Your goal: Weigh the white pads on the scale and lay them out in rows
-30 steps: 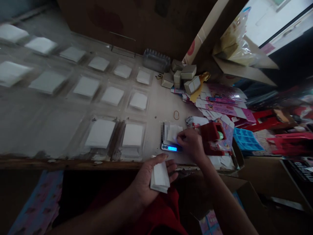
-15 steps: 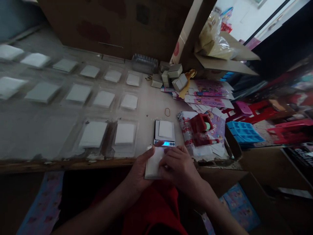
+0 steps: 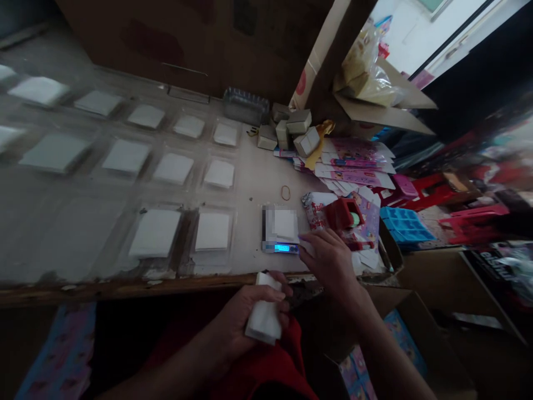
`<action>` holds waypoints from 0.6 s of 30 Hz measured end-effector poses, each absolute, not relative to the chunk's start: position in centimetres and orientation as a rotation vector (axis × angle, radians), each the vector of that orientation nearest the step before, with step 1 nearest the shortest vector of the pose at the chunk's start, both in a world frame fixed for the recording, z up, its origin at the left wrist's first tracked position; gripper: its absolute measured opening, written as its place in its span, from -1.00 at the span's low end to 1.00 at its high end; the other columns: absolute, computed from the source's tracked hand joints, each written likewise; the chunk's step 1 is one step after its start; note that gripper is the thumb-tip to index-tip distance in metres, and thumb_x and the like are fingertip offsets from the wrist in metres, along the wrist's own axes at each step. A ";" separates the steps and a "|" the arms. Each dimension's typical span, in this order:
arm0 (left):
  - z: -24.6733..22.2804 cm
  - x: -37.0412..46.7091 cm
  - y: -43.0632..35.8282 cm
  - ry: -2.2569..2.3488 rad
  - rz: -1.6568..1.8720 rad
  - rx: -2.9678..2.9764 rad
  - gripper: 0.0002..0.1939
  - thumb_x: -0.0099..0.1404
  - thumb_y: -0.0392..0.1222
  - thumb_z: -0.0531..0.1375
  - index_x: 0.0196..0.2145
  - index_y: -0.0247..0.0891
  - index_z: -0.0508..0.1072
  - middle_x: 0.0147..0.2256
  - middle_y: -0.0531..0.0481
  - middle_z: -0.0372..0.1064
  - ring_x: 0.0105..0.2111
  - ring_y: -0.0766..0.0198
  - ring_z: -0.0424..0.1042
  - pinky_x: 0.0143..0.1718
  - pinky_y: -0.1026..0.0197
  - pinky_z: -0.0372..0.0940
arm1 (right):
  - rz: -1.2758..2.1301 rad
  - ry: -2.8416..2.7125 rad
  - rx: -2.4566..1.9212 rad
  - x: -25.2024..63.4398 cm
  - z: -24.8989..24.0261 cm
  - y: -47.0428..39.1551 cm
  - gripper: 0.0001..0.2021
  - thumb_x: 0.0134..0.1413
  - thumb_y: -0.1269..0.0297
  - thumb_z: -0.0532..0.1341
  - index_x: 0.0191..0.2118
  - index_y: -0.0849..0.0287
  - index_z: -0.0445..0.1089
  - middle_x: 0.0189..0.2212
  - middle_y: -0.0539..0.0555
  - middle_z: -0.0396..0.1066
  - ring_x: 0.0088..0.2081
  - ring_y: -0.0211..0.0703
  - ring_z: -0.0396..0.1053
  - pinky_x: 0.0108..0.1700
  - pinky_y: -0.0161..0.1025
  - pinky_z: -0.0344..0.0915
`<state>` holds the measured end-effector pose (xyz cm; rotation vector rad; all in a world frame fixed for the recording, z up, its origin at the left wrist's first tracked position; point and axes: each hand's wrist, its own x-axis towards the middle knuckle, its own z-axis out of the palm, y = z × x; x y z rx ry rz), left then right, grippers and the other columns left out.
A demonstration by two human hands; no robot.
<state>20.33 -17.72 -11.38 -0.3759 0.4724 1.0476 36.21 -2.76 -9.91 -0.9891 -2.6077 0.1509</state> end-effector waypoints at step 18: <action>-11.1 17.2 -18.2 0.524 1.138 -0.366 -0.54 0.08 -0.46 0.28 -0.06 -0.19 0.40 -0.22 -0.02 0.43 -0.35 0.33 0.42 -0.27 0.23 0.34 | -0.204 -2.974 -0.905 30.9 -12.3 -0.2 -0.84 0.05 0.49 0.21 -0.26 0.17 0.49 -0.34 0.12 0.53 -0.27 -0.04 0.42 -0.03 -0.02 0.04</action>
